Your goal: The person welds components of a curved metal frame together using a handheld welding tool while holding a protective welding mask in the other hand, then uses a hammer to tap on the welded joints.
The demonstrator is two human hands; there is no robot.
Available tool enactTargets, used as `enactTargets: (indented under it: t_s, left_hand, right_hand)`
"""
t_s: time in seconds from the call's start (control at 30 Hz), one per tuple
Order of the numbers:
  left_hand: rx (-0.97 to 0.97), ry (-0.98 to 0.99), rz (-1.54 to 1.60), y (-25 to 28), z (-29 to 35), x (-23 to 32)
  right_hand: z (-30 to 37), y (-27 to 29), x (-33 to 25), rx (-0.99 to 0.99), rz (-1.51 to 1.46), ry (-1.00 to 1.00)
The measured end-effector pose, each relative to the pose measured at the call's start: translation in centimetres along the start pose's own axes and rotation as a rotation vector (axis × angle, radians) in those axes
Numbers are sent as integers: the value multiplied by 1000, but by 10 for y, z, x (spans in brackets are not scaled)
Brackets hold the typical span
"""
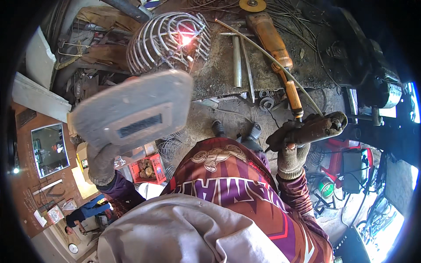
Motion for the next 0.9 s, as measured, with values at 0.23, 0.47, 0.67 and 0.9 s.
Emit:
enactTargets:
  t_s: [0.23,0.47,0.67,0.9]
  left_hand:
    - [-423,93,-405,-70,-9,-10]
    - [-535,-148,-647,-117,-2,-13]
    - [-546,-306,-739,-135,6,-17]
    - [-632,-414,-659,-131,-6,-38]
  right_hand:
    - [0,-4,1,-22,10,-11]
    - [4,-6,0,-58,-1,-34]
    - [12,-9,1,-41,167,-9]
    - [36,-42,-10,29,173,97]
Point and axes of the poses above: each hand's wrist, its own z-axis away from the middle knuckle, its own y-axis out of the back of the hand, x = y × z, the point moved 8 cm from there along -z, towards the middle knuckle, and after that the axes turned 10 degrees about -z, right-handed, at the moved point
